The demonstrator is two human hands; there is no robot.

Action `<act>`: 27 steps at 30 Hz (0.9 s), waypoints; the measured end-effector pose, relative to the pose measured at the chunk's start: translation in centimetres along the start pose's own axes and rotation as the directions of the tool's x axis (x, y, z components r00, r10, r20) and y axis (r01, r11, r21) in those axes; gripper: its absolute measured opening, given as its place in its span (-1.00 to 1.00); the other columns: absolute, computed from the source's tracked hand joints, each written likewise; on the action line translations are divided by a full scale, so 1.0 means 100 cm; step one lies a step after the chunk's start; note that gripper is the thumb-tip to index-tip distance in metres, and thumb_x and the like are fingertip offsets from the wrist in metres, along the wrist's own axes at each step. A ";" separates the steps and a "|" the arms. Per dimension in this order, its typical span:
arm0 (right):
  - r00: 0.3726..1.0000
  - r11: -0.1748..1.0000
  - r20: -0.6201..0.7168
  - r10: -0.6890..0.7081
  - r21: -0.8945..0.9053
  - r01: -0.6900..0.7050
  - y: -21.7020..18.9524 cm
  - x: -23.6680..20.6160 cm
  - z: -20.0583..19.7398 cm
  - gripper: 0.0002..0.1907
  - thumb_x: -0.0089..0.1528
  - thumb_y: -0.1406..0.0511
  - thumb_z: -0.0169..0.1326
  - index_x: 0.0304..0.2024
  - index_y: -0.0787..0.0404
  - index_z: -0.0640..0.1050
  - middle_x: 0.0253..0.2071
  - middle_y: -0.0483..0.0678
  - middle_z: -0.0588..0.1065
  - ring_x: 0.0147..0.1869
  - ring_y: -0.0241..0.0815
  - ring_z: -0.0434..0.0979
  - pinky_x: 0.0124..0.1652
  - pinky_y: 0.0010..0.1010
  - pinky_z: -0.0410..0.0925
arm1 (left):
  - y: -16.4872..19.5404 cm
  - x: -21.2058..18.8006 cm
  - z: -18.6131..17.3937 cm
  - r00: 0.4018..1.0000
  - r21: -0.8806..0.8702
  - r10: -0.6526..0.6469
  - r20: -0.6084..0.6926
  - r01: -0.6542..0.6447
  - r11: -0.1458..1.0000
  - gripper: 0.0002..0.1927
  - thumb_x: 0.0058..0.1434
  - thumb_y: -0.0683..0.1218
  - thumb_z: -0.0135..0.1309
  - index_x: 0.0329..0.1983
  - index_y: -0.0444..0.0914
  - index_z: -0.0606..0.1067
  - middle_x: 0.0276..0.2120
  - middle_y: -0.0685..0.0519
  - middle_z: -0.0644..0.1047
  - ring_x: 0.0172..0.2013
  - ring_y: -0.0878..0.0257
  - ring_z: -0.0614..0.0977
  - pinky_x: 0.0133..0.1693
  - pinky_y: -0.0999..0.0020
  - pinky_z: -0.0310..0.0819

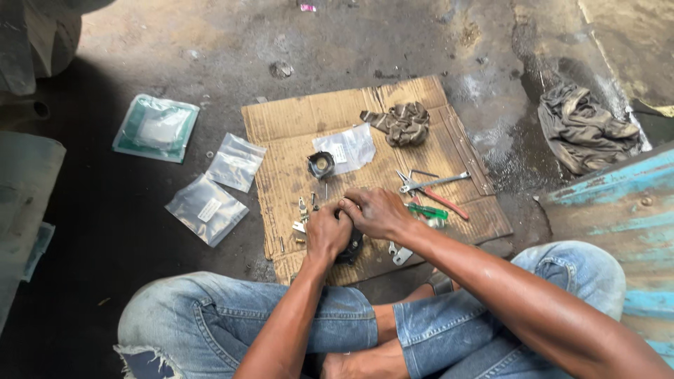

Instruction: The person sits on the floor and assembles a mechanical component, likely a carburetor, using various tools. They use a screwdriver to tighten screws, a wrench to adjust fittings, and pliers to manipulate small parts. The person also handles small plastic bags containing new parts and a rag for cleaning.

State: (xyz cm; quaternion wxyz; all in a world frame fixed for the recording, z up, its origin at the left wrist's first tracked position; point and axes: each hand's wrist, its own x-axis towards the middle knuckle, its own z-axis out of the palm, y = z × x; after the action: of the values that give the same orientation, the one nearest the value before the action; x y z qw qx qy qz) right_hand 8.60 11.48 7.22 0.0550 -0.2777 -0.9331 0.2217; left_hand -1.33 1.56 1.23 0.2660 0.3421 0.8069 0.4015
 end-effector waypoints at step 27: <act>0.832 0.779 0.186 0.524 0.292 -0.555 -0.024 0.011 0.016 -0.64 0.33 0.11 -0.18 -0.10 0.30 0.38 -0.21 0.30 0.59 -0.15 0.25 0.68 -0.12 0.08 0.47 | -0.002 0.006 0.011 0.984 -0.058 -0.159 0.080 0.164 0.985 -0.59 0.25 0.15 -0.09 0.04 -0.08 0.57 -0.46 -0.24 0.64 -0.41 -0.16 0.75 -0.27 -0.07 0.65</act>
State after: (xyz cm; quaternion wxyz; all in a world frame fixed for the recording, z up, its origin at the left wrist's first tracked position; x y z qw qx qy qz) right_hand 6.19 9.68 6.81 -0.0085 -0.5091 -0.7643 0.3957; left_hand -1.00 2.42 0.41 0.3385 0.2817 0.8081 0.3911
